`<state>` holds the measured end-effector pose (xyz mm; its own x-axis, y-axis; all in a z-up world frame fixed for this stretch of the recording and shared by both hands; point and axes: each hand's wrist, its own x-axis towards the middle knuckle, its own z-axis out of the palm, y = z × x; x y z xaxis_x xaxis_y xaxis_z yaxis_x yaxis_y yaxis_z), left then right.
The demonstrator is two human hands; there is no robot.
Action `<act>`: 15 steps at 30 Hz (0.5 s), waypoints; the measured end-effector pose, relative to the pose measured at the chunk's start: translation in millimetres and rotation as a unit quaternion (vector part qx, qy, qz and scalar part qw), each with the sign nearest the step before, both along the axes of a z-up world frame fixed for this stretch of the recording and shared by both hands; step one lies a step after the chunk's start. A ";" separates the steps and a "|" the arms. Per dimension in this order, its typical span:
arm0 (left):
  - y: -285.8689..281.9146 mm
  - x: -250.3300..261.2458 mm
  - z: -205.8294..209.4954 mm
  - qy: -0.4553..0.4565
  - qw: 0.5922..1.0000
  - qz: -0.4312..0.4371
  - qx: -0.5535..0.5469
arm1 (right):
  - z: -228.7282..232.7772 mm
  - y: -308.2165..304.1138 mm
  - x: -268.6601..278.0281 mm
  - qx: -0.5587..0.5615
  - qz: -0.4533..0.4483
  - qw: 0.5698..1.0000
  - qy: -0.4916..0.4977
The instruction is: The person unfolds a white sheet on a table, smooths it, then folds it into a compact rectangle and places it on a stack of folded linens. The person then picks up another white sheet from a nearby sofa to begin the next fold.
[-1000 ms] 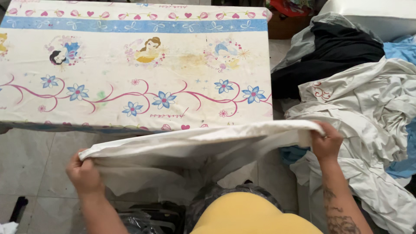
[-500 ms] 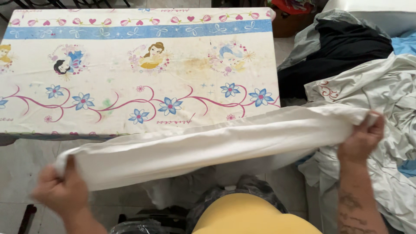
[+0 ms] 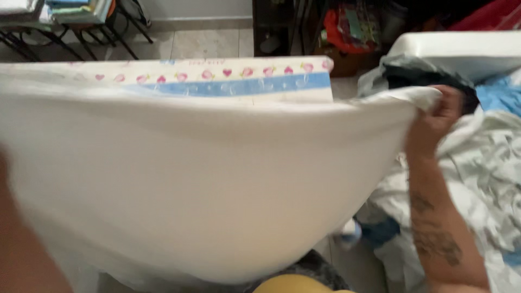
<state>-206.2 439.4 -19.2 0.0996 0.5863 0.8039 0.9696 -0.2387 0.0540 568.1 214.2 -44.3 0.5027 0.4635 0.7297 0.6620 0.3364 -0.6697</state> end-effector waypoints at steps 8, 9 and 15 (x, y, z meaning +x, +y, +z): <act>250.3 106.2 -43.7 0.073 0.995 -0.010 -0.066 | -157.1 222.9 81.3 -0.129 -0.035 0.958 0.253; 267.2 117.3 -63.1 0.041 0.993 0.013 -0.107 | -172.5 243.9 90.1 -0.126 -0.038 0.958 0.256; 310.1 145.9 -169.4 0.064 0.952 0.030 -0.298 | -228.0 263.6 66.0 -0.502 -0.101 0.859 0.007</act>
